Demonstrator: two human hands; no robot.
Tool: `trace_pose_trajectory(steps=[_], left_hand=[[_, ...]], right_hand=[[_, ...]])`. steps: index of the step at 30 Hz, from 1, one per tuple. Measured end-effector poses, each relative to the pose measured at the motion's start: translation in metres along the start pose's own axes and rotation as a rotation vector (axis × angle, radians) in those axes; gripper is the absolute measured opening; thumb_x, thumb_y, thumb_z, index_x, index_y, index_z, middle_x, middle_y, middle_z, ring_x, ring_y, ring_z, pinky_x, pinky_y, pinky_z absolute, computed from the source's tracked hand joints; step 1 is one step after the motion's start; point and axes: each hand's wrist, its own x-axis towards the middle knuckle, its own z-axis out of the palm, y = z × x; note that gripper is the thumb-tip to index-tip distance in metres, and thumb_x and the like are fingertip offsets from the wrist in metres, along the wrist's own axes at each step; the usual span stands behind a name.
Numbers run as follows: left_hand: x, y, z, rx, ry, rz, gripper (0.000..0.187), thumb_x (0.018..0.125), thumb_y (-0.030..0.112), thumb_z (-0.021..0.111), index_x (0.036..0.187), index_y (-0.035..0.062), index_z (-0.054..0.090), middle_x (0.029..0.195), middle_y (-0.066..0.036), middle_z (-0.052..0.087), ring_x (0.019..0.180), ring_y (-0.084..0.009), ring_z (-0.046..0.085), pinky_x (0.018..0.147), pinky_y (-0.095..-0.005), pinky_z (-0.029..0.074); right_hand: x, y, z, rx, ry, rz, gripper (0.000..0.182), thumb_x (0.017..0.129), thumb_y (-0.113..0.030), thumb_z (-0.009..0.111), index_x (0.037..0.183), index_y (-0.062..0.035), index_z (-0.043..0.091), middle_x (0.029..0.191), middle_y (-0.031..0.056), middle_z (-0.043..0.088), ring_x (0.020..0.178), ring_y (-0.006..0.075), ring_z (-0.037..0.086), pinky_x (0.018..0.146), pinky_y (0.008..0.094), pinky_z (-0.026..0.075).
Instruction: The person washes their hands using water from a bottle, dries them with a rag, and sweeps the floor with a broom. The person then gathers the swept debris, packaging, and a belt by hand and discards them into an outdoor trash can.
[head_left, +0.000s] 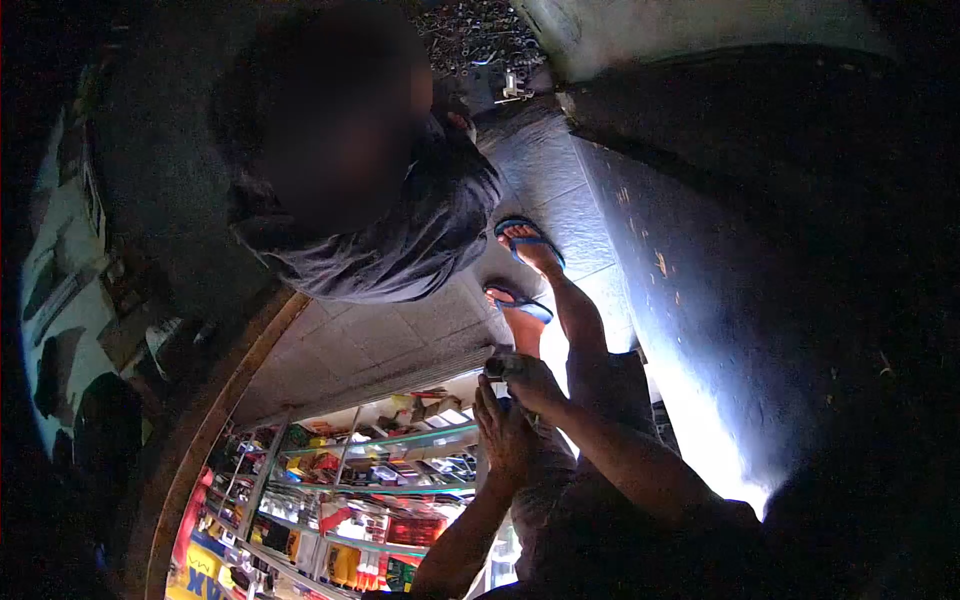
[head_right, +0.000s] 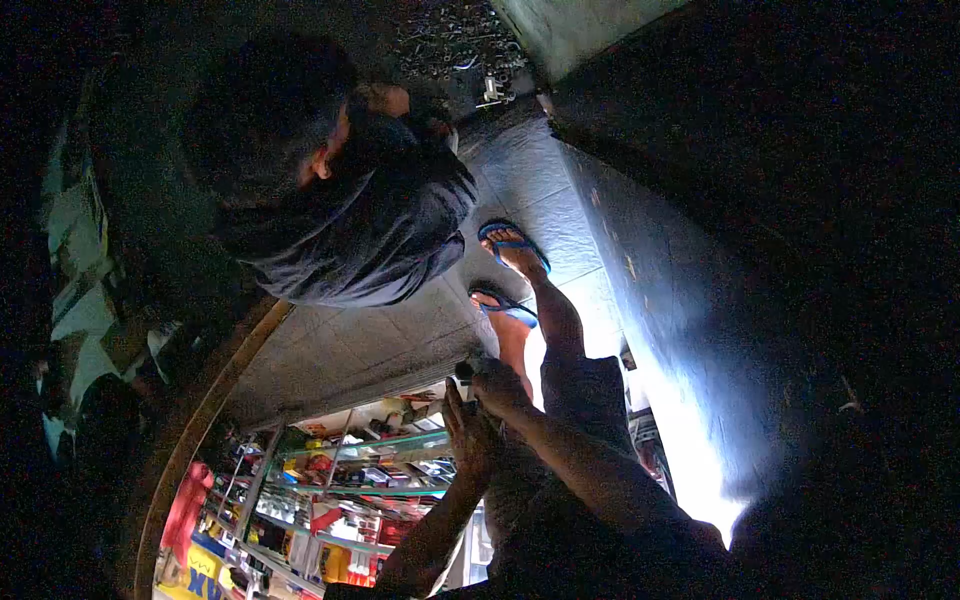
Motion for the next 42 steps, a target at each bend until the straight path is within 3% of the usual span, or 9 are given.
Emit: trace_pose_trajectory(steps=[5, 9, 17, 21, 26, 34, 39, 41, 42], left_hand=[[0.020, 0.004, -0.003, -0.016, 0.017, 0.103, 0.056, 0.084, 0.017, 0.055, 0.136, 0.0027, 0.038, 0.146, -0.033, 0.019, 0.127, -0.0525, 0.030, 0.103, -0.0601, 0.029], [0.032, 0.011, -0.006, 0.056, -0.028, 0.094, 0.056, 0.081, 0.025, 0.057, 0.132, 0.0065, 0.044, 0.146, -0.031, 0.021, 0.131, -0.0499, 0.028, 0.104, -0.0607, 0.029], [0.040, 0.024, -0.021, 0.112, -0.191, 0.101, 0.059, 0.085, 0.033, 0.057, 0.136, 0.0059, 0.043, 0.145, -0.030, 0.025, 0.133, -0.0519, 0.021, 0.105, -0.0682, 0.014], [0.025, 0.018, -0.008, 0.464, -0.442, 0.127, 0.074, 0.086, 0.050, 0.053, 0.144, 0.0108, 0.031, 0.148, -0.021, 0.027, 0.135, -0.0492, 0.020, 0.103, -0.0711, 0.016], [-0.009, 0.027, 0.016, 0.314, -0.350, 0.105, 0.074, 0.088, 0.051, 0.048, 0.145, 0.0067, 0.030, 0.146, -0.028, 0.026, 0.138, -0.0487, 0.013, 0.105, -0.0701, 0.010], [-0.014, 0.064, -0.028, 0.176, -0.286, 0.103, 0.060, 0.092, 0.036, 0.047, 0.141, 0.0040, 0.035, 0.150, -0.027, 0.020, 0.138, -0.0510, 0.011, 0.106, -0.0681, 0.009], [-0.021, 0.059, -0.037, 0.209, -0.223, 0.124, 0.054, 0.093, 0.034, 0.046, 0.138, 0.0052, 0.039, 0.145, -0.023, 0.030, 0.136, -0.0505, 0.017, 0.106, -0.0690, 0.010], [-0.038, 0.035, 0.018, 0.143, -0.311, 0.095, 0.048, 0.093, 0.034, 0.045, 0.134, 0.0074, 0.043, 0.138, -0.019, 0.040, 0.132, -0.0451, 0.028, 0.105, -0.0689, 0.013], [-0.051, 0.013, 0.072, 0.039, -0.405, 0.029, 0.046, 0.093, 0.034, 0.045, 0.132, 0.0087, 0.046, 0.133, -0.018, 0.045, 0.130, -0.0417, 0.033, 0.105, -0.0679, 0.014]], right_hand=[[-0.014, -0.032, -0.041, 0.459, -0.050, 0.190, 0.027, 0.085, -0.017, 0.055, 0.107, -0.0007, 0.059, 0.087, 0.0057, 0.064, 0.073, 0.0162, 0.059, 0.069, 0.0296, 0.047], [-0.021, -0.052, -0.059, 0.462, 0.099, -0.238, 0.040, 0.091, -0.034, 0.053, 0.117, -0.0038, 0.057, 0.100, 0.0167, 0.065, 0.091, 0.0258, 0.063, 0.083, 0.0350, 0.047], [0.000, -0.030, -0.075, 0.690, -0.132, 0.254, 0.043, 0.090, -0.035, 0.059, 0.117, -0.0019, 0.059, 0.093, 0.0091, 0.067, 0.081, 0.0118, 0.062, 0.078, 0.0286, 0.048], [-0.034, -0.018, -0.028, 0.109, -0.147, -0.291, 0.055, 0.089, -0.025, 0.057, 0.136, -0.0046, 0.039, 0.133, 0.0186, 0.048, 0.130, 0.0262, 0.041, 0.106, 0.0395, 0.034], [-0.048, -0.032, -0.033, -0.363, -0.169, -0.143, 0.039, 0.087, -0.023, 0.054, 0.120, -0.0014, 0.054, 0.100, 0.0146, 0.066, 0.090, 0.0245, 0.064, 0.088, 0.0406, 0.046], [-0.032, -0.061, -0.063, -0.076, -0.202, 0.208, 0.030, 0.085, -0.026, 0.060, 0.100, 0.0001, 0.064, 0.095, 0.0191, 0.067, 0.089, 0.0293, 0.065, 0.080, 0.0399, 0.050], [-0.025, -0.019, -0.045, 0.399, -0.112, 0.057, 0.032, 0.087, -0.030, 0.060, 0.108, -0.0060, 0.064, 0.086, 0.0064, 0.067, 0.076, 0.0172, 0.062, 0.074, 0.0343, 0.050], [-0.003, 0.040, -0.025, 0.126, -0.557, 0.272, 0.034, 0.088, -0.029, 0.061, 0.116, -0.0099, 0.060, 0.092, 0.0071, 0.065, 0.080, 0.0171, 0.060, 0.074, 0.0344, 0.049], [-0.056, -0.060, -0.066, 0.502, -0.148, -0.096, 0.052, 0.084, -0.027, 0.069, 0.123, 0.0022, 0.051, 0.094, 0.0151, 0.066, 0.080, 0.0179, 0.064, 0.075, 0.0310, 0.052]])
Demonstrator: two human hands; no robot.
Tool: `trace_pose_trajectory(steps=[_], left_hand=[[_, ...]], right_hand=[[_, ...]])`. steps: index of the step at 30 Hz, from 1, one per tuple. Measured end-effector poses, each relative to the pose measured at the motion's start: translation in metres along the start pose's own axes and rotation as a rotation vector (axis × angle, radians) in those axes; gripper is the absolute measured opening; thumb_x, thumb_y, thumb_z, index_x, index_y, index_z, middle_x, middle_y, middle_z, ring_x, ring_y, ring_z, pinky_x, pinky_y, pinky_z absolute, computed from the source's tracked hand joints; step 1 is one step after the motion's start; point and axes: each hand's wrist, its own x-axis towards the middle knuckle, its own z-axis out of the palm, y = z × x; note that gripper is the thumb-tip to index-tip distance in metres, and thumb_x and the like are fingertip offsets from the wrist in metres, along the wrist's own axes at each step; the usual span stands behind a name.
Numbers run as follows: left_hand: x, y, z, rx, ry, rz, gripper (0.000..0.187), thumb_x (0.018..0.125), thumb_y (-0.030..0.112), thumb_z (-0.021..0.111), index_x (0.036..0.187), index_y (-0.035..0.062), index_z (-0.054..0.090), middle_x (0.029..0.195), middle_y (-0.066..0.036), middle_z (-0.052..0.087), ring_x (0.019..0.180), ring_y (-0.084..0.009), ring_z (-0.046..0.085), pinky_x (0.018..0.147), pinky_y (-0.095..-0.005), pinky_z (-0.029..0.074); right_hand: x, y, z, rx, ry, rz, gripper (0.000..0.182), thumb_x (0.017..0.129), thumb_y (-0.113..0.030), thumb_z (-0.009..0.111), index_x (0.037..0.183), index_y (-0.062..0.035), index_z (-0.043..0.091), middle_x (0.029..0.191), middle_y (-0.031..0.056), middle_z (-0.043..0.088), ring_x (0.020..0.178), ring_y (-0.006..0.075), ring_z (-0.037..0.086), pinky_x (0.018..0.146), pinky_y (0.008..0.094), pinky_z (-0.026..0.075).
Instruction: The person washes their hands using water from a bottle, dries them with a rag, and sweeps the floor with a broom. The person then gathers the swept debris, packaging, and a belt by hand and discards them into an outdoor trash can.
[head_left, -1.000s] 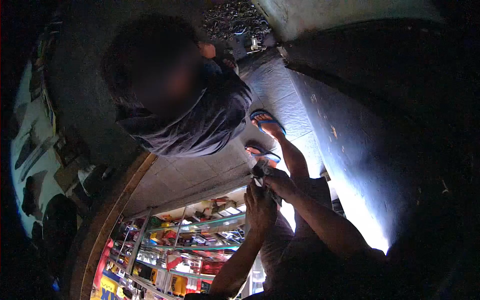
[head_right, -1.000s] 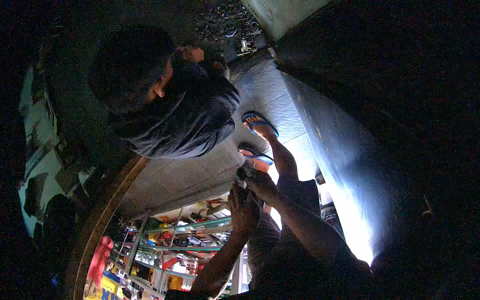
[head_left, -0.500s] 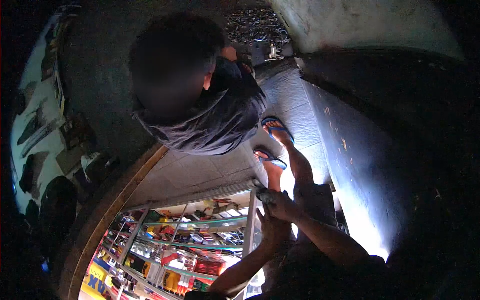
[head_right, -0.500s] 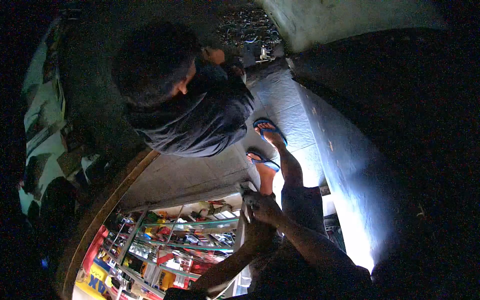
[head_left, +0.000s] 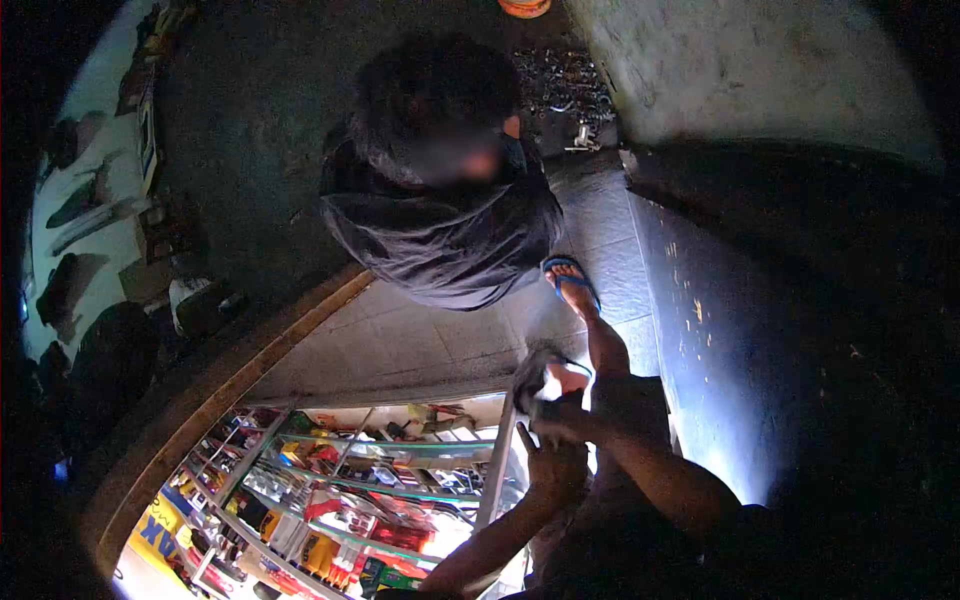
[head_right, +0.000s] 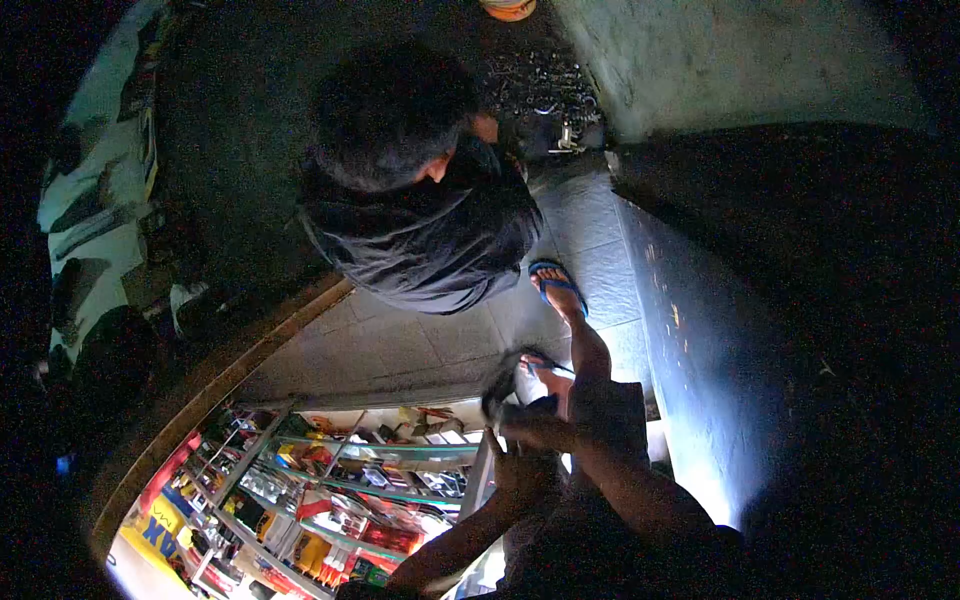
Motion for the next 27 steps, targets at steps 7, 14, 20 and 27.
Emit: trace_pose_trajectory(steps=[7, 14, 20, 27], left_hand=[[-0.028, 0.023, -0.063, 0.179, 0.253, 0.151, 0.034, 0.090, 0.035, 0.051, 0.114, 0.0117, 0.060, 0.111, -0.017, 0.060, 0.110, -0.0309, 0.053, 0.107, -0.0613, 0.018], [-0.041, 0.047, -0.081, 0.303, 0.204, 0.065, 0.051, 0.090, 0.039, 0.049, 0.124, 0.0015, 0.056, 0.123, -0.022, 0.057, 0.123, -0.0436, 0.045, 0.106, -0.0693, 0.003], [-0.075, 0.051, -0.063, -0.067, 0.068, -0.086, 0.049, 0.089, 0.039, 0.052, 0.124, 0.0062, 0.054, 0.113, -0.015, 0.062, 0.118, -0.0395, 0.049, 0.096, -0.0609, 0.033], [-0.036, 0.049, 0.116, -0.124, 0.017, 0.317, 0.035, 0.088, 0.035, 0.053, 0.105, 0.0067, 0.065, 0.089, -0.012, 0.068, 0.090, -0.0314, 0.065, 0.071, -0.0440, 0.051]], right_hand=[[-0.014, 0.081, 0.017, -0.392, -0.362, -0.160, 0.040, 0.084, -0.015, 0.059, 0.120, 0.0026, 0.052, 0.105, 0.0134, 0.063, 0.100, 0.0222, 0.059, 0.091, 0.0371, 0.044], [0.006, 0.055, 0.032, -0.811, -0.128, -0.167, 0.036, 0.083, -0.019, 0.055, 0.113, -0.0006, 0.059, 0.102, 0.0191, 0.065, 0.098, 0.0306, 0.063, 0.087, 0.0399, 0.048], [0.006, 0.063, 0.033, -0.586, -0.263, 0.254, 0.050, 0.090, -0.038, 0.051, 0.120, 0.0017, 0.055, 0.109, 0.0191, 0.064, 0.094, 0.0303, 0.062, 0.086, 0.0389, 0.047], [-0.118, 0.087, 0.130, -1.539, -0.640, -0.143, 0.063, 0.088, -0.038, 0.057, 0.131, 0.0050, 0.041, 0.105, 0.0317, 0.060, 0.100, 0.0468, 0.058, 0.090, 0.0509, 0.043]])
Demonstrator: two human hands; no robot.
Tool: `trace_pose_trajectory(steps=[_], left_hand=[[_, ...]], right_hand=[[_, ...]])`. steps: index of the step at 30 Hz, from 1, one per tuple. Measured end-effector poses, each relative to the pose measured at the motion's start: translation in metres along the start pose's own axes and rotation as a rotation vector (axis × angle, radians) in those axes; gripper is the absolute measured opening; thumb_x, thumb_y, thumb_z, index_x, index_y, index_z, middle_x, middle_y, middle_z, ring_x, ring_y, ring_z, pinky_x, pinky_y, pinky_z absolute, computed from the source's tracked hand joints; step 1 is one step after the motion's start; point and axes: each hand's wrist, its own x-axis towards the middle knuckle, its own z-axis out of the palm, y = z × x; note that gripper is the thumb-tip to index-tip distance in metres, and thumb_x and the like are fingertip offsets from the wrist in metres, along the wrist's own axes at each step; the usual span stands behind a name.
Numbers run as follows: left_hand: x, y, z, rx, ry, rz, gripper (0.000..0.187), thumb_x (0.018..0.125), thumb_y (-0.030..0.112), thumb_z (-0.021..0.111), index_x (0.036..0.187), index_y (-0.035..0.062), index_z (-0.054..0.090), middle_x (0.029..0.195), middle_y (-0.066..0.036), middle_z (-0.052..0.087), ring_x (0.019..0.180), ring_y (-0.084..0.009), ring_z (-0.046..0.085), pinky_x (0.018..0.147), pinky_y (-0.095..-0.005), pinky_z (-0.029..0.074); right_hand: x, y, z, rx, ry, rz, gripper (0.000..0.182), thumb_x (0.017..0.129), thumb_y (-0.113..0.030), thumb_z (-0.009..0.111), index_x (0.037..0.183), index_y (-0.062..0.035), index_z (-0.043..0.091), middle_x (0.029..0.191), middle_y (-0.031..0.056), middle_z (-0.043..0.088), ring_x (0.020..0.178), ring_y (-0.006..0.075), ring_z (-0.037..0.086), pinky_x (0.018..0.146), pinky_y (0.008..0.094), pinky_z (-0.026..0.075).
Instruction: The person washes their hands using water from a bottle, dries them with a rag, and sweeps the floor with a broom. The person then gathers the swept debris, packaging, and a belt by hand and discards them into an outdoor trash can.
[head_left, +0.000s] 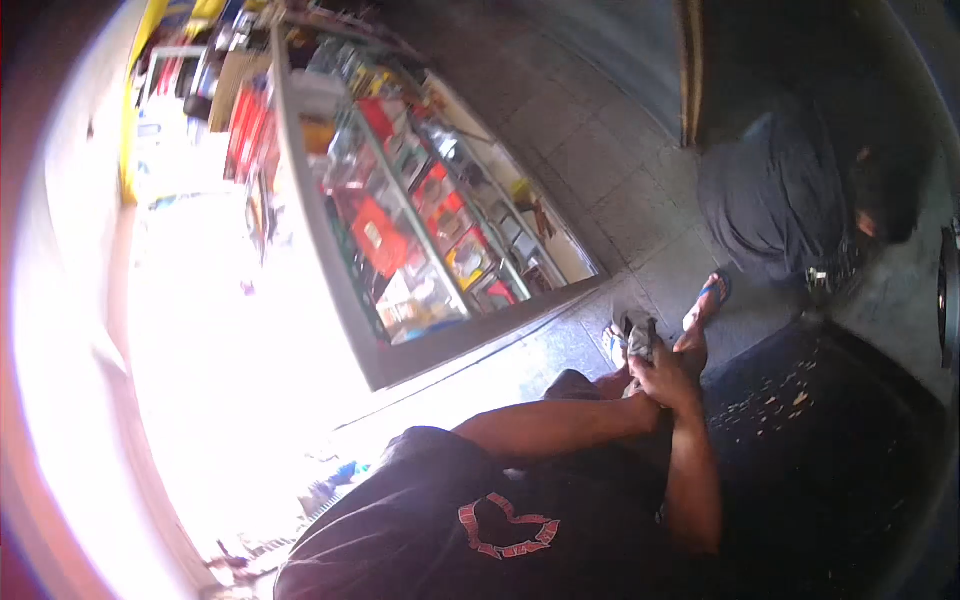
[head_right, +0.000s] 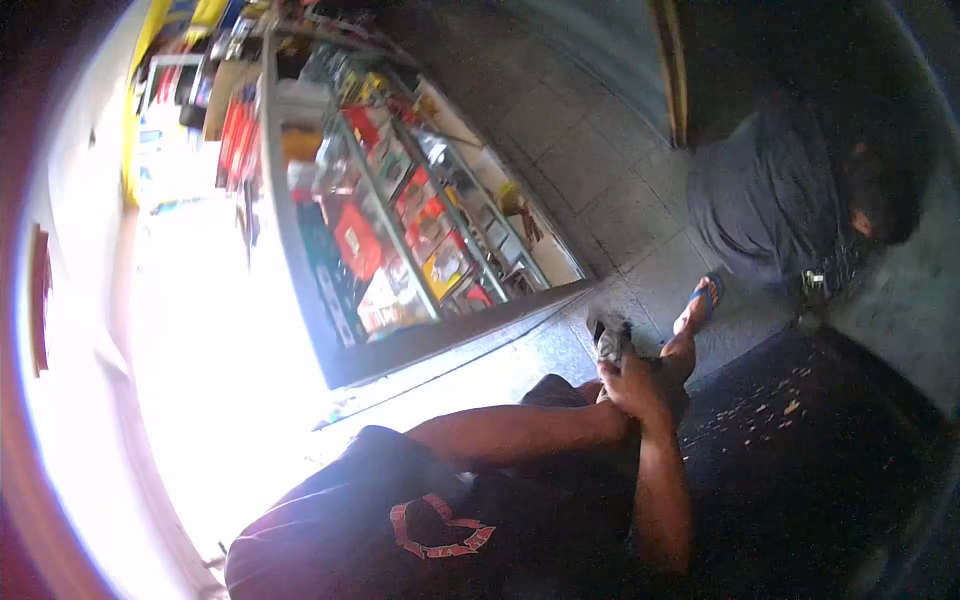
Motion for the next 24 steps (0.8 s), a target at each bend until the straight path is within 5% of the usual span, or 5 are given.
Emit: trace_pose_trajectory(steps=[8, 14, 19, 21, 24], left_hand=[[-0.137, -0.005, -0.048, -0.329, 0.485, -0.276, 0.037, 0.087, 0.038, 0.054, 0.102, 0.0070, 0.067, 0.092, -0.014, 0.068, 0.090, -0.0293, 0.065, 0.072, -0.0413, 0.051], [-0.139, -0.014, -0.090, -2.224, 1.307, -0.108, 0.057, 0.090, 0.049, 0.051, 0.129, 0.0068, 0.051, 0.110, -0.015, 0.063, 0.095, -0.0281, 0.063, 0.084, -0.0399, 0.048], [-0.174, -0.057, -0.130, -1.893, 1.507, -0.526, 0.057, 0.095, 0.052, 0.039, 0.131, 0.0095, 0.052, 0.120, -0.011, 0.060, 0.106, -0.0248, 0.058, 0.089, -0.0381, 0.045], [-0.149, -0.103, -0.120, -2.638, 1.446, 0.525, 0.056, 0.095, 0.052, 0.041, 0.136, 0.0147, 0.048, 0.126, -0.008, 0.057, 0.114, -0.0241, 0.054, 0.095, -0.0365, 0.042], [-0.193, -0.069, -0.180, -2.444, 1.737, 0.519, 0.051, 0.094, 0.051, 0.045, 0.132, 0.0159, 0.052, 0.125, -0.006, 0.058, 0.113, -0.0207, 0.054, 0.096, -0.0323, 0.041]], right_hand=[[-0.017, -0.081, -0.034, -0.003, -0.003, -0.155, 0.036, 0.083, -0.021, 0.056, 0.108, 0.0048, 0.057, 0.095, 0.0198, 0.065, 0.089, 0.0307, 0.062, 0.080, 0.0394, 0.046], [0.018, -0.063, -0.013, 0.953, 0.006, 0.267, 0.054, 0.100, -0.044, 0.036, 0.134, -0.0037, 0.046, 0.128, 0.0088, 0.054, 0.117, 0.0199, 0.050, 0.096, 0.0332, 0.040], [0.024, -0.077, -0.026, 0.822, -0.081, -0.177, 0.064, 0.097, -0.052, 0.036, 0.136, -0.0004, 0.041, 0.132, 0.0126, 0.050, 0.121, 0.0234, 0.048, 0.101, 0.0360, 0.039], [0.033, -0.113, -0.066, 0.706, -0.306, -0.225, 0.071, 0.098, -0.056, 0.028, 0.140, 0.0004, 0.034, 0.137, 0.0161, 0.047, 0.129, 0.0275, 0.043, 0.106, 0.0406, 0.036], [0.060, -0.180, -0.095, 1.457, -0.565, -0.173, 0.070, 0.097, -0.055, 0.029, 0.141, 0.0001, 0.032, 0.140, 0.0189, 0.042, 0.130, 0.0337, 0.040, 0.108, 0.0472, 0.034]])
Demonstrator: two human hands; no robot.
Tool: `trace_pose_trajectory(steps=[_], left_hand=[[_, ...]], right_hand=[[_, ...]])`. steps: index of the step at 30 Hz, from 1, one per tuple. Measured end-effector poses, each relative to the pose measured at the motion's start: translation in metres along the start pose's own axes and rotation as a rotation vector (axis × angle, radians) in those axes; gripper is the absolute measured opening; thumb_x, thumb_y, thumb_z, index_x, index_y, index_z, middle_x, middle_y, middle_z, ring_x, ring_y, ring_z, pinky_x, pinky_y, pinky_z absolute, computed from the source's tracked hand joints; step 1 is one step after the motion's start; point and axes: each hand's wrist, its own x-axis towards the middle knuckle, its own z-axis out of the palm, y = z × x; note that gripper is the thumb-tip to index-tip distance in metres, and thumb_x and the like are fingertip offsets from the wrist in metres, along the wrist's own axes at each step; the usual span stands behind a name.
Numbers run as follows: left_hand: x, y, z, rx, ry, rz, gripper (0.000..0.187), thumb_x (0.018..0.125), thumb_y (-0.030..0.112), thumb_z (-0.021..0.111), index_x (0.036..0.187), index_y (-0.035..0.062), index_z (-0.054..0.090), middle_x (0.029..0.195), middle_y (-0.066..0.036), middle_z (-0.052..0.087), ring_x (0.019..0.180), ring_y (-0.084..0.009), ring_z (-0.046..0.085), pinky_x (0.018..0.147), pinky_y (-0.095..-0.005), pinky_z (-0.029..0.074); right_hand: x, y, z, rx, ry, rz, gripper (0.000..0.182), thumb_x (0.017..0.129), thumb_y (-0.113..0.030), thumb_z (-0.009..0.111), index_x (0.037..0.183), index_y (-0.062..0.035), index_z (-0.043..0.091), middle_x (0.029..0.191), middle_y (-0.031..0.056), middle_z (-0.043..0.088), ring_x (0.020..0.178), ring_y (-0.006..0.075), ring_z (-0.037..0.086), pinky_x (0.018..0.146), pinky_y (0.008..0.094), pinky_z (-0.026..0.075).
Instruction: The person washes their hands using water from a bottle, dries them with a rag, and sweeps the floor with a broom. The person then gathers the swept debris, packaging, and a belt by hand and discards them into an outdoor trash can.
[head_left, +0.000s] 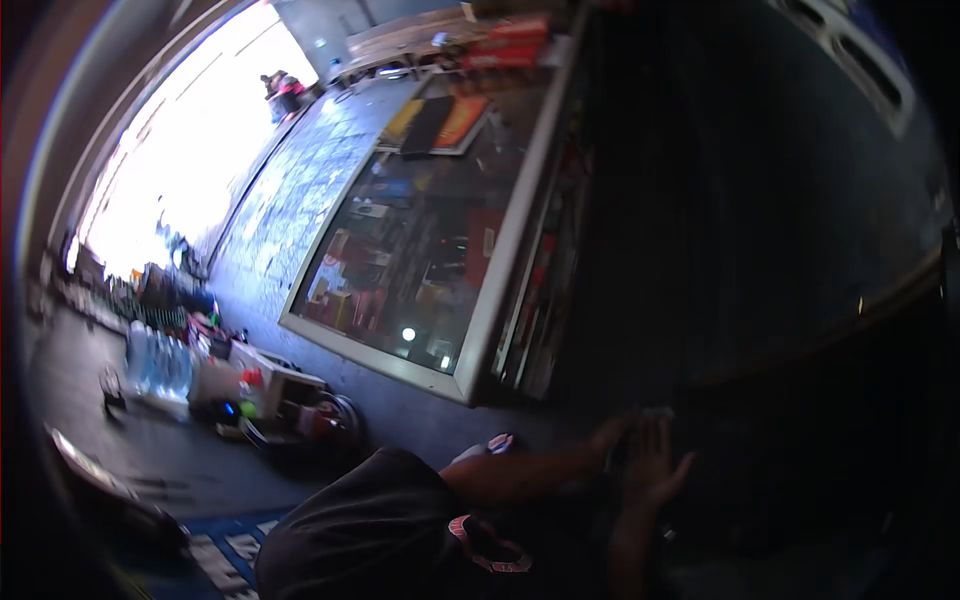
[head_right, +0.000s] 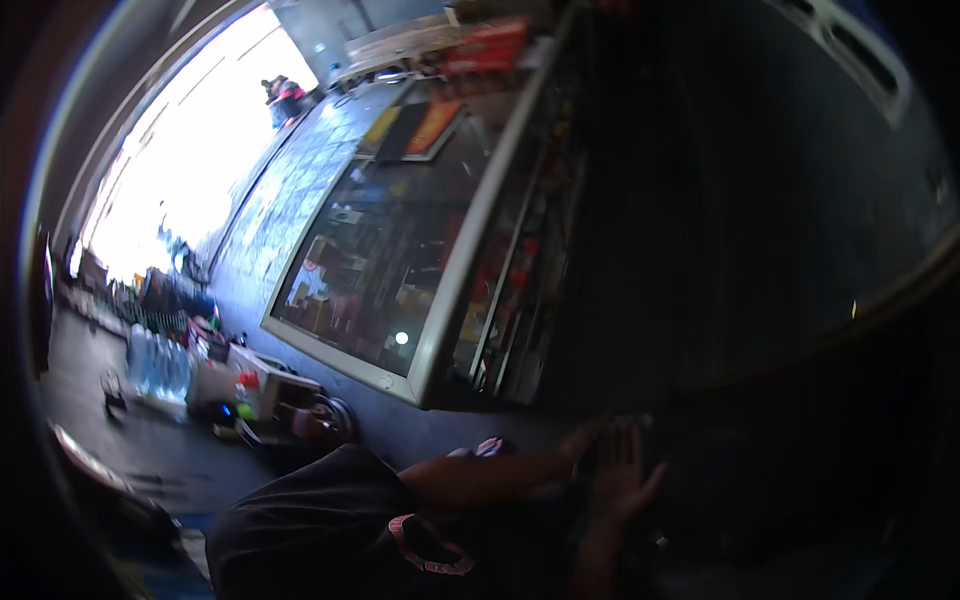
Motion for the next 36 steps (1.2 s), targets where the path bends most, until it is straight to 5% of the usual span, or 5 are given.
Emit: trace_pose_trajectory(steps=[7, 12, 18, 29, 36], left_hand=[[-0.035, 0.063, 0.139, -0.521, -0.123, 0.242, 0.053, 0.096, 0.050, 0.043, 0.129, 0.0097, 0.053, 0.122, -0.010, 0.057, 0.113, -0.0209, 0.052, 0.098, -0.0356, 0.041], [-0.033, 0.041, 0.151, 0.611, 0.043, 0.724, 0.053, 0.095, 0.045, 0.050, 0.128, 0.0033, 0.050, 0.124, -0.015, 0.054, 0.114, -0.0233, 0.051, 0.098, -0.0350, 0.039], [-0.169, 0.143, 0.196, 0.480, 0.411, 1.898, 0.063, 0.078, 0.011, 0.061, 0.136, 0.0010, 0.038, 0.137, -0.026, 0.040, 0.121, -0.0351, 0.049, 0.094, -0.0403, 0.045], [-0.225, 0.190, 0.141, 0.356, 0.825, 1.572, 0.025, 0.070, 0.012, 0.061, 0.088, -0.0045, 0.059, 0.081, -0.021, 0.063, 0.080, -0.0312, 0.065, 0.070, -0.0418, 0.051], [-0.325, 0.234, 0.071, 0.100, -0.182, 1.070, 0.032, 0.093, 0.033, 0.055, 0.082, 0.0031, 0.059, 0.075, -0.001, 0.057, 0.073, -0.0083, 0.053, 0.067, -0.0277, 0.045]], right_hand=[[0.104, -0.063, 0.110, -0.400, -0.183, -0.418, 0.062, 0.099, -0.047, 0.030, 0.141, -0.0013, 0.031, 0.139, 0.0186, 0.043, 0.129, 0.0348, 0.042, 0.107, 0.0474, 0.035], [0.175, -0.091, 0.181, -0.845, -0.071, -0.891, 0.052, 0.099, -0.036, 0.034, 0.135, 0.0007, 0.039, 0.128, 0.0164, 0.052, 0.116, 0.0290, 0.053, 0.100, 0.0401, 0.042], [0.163, -0.048, 0.190, -1.338, -0.094, -1.306, 0.046, 0.098, -0.031, 0.037, 0.131, 0.0014, 0.043, 0.123, 0.0173, 0.053, 0.111, 0.0274, 0.055, 0.095, 0.0378, 0.045], [0.137, -0.003, 0.197, -1.420, -0.317, -1.049, 0.046, 0.098, -0.032, 0.038, 0.130, 0.0010, 0.044, 0.124, 0.0158, 0.051, 0.112, 0.0256, 0.053, 0.095, 0.0359, 0.044], [0.131, 0.038, 0.284, -1.197, -0.297, -1.008, 0.047, 0.098, -0.033, 0.038, 0.130, 0.0007, 0.044, 0.125, 0.0148, 0.050, 0.113, 0.0245, 0.052, 0.095, 0.0347, 0.043]])
